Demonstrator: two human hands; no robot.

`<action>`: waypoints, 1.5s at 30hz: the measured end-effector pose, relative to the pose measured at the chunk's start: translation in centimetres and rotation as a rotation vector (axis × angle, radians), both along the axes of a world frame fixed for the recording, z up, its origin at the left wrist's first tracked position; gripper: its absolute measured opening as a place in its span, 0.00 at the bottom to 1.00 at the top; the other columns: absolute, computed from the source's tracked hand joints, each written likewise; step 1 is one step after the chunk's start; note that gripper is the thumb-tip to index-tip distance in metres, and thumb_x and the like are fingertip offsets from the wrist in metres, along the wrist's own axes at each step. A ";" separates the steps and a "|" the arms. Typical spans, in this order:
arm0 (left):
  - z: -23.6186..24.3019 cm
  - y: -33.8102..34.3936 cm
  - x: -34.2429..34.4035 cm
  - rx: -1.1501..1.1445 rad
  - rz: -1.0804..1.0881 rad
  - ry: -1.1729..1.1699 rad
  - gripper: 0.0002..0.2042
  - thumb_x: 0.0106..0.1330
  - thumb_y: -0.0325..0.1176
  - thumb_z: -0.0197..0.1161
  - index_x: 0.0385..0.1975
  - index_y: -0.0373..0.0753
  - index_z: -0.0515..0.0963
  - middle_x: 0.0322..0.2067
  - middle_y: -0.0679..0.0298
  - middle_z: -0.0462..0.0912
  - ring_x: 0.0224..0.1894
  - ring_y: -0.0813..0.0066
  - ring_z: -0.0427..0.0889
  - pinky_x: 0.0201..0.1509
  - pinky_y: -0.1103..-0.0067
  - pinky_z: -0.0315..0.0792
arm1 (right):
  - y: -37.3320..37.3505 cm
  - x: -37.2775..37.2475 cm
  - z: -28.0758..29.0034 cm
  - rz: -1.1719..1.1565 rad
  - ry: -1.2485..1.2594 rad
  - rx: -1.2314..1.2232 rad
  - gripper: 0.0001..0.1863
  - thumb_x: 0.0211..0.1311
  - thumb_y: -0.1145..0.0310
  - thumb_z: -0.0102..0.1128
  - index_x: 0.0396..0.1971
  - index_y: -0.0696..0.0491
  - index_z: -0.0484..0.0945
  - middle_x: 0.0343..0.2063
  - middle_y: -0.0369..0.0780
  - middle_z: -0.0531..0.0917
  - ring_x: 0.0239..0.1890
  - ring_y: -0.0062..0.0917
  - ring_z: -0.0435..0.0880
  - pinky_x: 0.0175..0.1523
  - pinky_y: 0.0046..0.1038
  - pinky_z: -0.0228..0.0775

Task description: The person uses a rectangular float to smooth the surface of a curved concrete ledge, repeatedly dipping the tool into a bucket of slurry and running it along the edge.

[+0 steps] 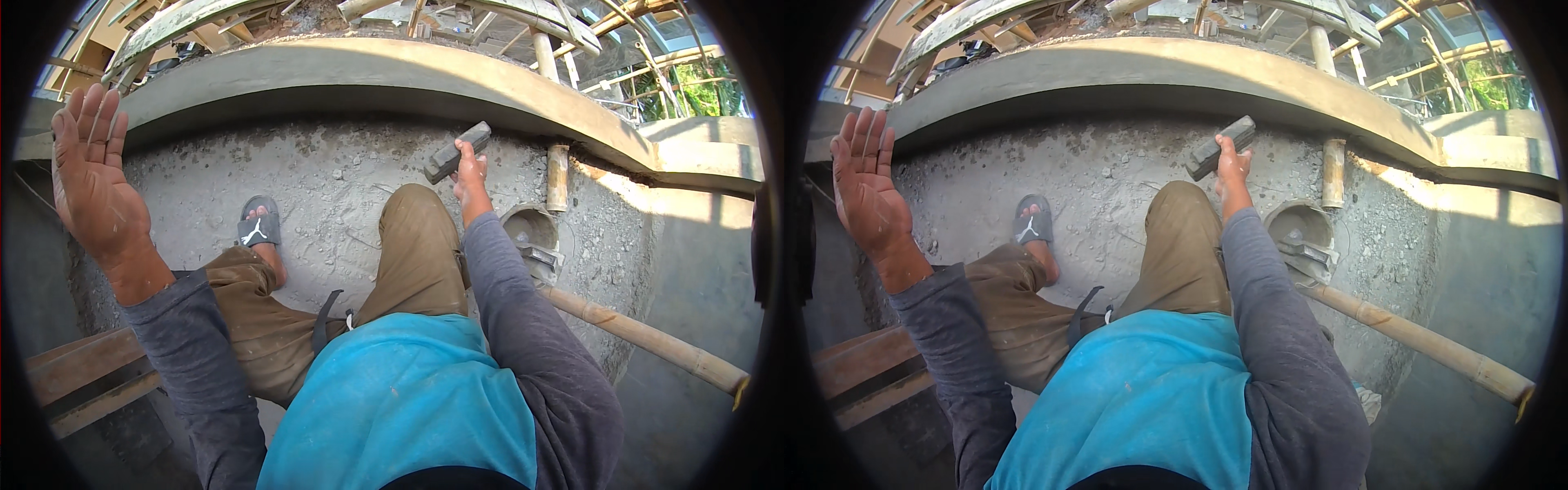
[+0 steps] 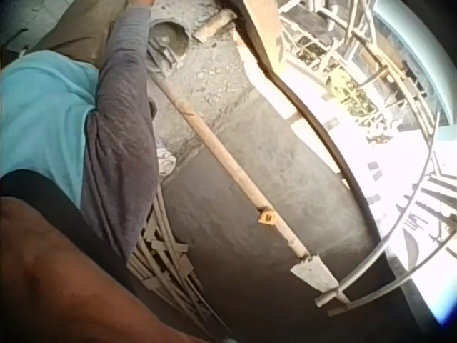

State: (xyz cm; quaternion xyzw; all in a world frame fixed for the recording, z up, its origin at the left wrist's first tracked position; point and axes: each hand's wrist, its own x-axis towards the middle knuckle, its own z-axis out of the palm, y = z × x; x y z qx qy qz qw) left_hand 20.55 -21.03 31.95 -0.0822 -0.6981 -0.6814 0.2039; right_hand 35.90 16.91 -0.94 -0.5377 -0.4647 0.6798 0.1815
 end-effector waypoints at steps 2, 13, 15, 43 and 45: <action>-0.2 0.7 -0.2 -0.038 -0.009 0.002 0.28 0.79 0.46 0.46 0.63 0.25 0.65 0.59 0.41 0.74 0.65 0.51 0.73 0.71 0.62 0.65 | -2.1 -2.6 -1.2 -0.086 0.160 -0.132 0.43 0.51 0.61 0.72 0.64 0.51 0.57 0.55 0.44 0.73 0.54 0.38 0.77 0.57 0.48 0.71; -0.7 0.7 -0.9 -0.054 0.070 -0.103 0.27 0.80 0.45 0.41 0.63 0.24 0.64 0.60 0.38 0.72 0.66 0.45 0.71 0.73 0.60 0.64 | -1.7 -9.7 -0.6 -0.262 0.330 -0.079 0.62 0.57 0.59 0.66 0.76 0.35 0.23 0.74 0.41 0.52 0.71 0.39 0.61 0.70 0.54 0.57; -0.1 0.6 -0.9 0.049 0.084 -0.153 0.27 0.80 0.44 0.41 0.63 0.24 0.63 0.60 0.37 0.72 0.66 0.45 0.71 0.72 0.59 0.65 | -3.8 -11.8 -0.7 -0.296 0.380 -0.202 0.60 0.61 0.60 0.62 0.75 0.33 0.20 0.72 0.41 0.56 0.67 0.40 0.66 0.67 0.52 0.62; -1.4 6.6 -1.3 -0.010 -0.097 -0.081 0.28 0.80 0.42 0.36 0.65 0.19 0.58 0.65 0.31 0.63 0.68 0.31 0.62 0.75 0.50 0.58 | -16.9 -20.4 -1.7 -0.125 0.488 -1.093 0.35 0.67 0.41 0.48 0.64 0.49 0.61 0.61 0.50 0.66 0.59 0.48 0.69 0.61 0.54 0.68; -1.8 6.6 -1.4 0.029 0.007 -0.152 0.28 0.80 0.43 0.37 0.66 0.22 0.59 0.63 0.32 0.66 0.67 0.32 0.65 0.75 0.50 0.59 | -17.2 -19.6 -2.1 -0.102 0.434 -1.058 0.35 0.67 0.40 0.49 0.65 0.50 0.60 0.61 0.50 0.66 0.59 0.48 0.69 0.61 0.54 0.68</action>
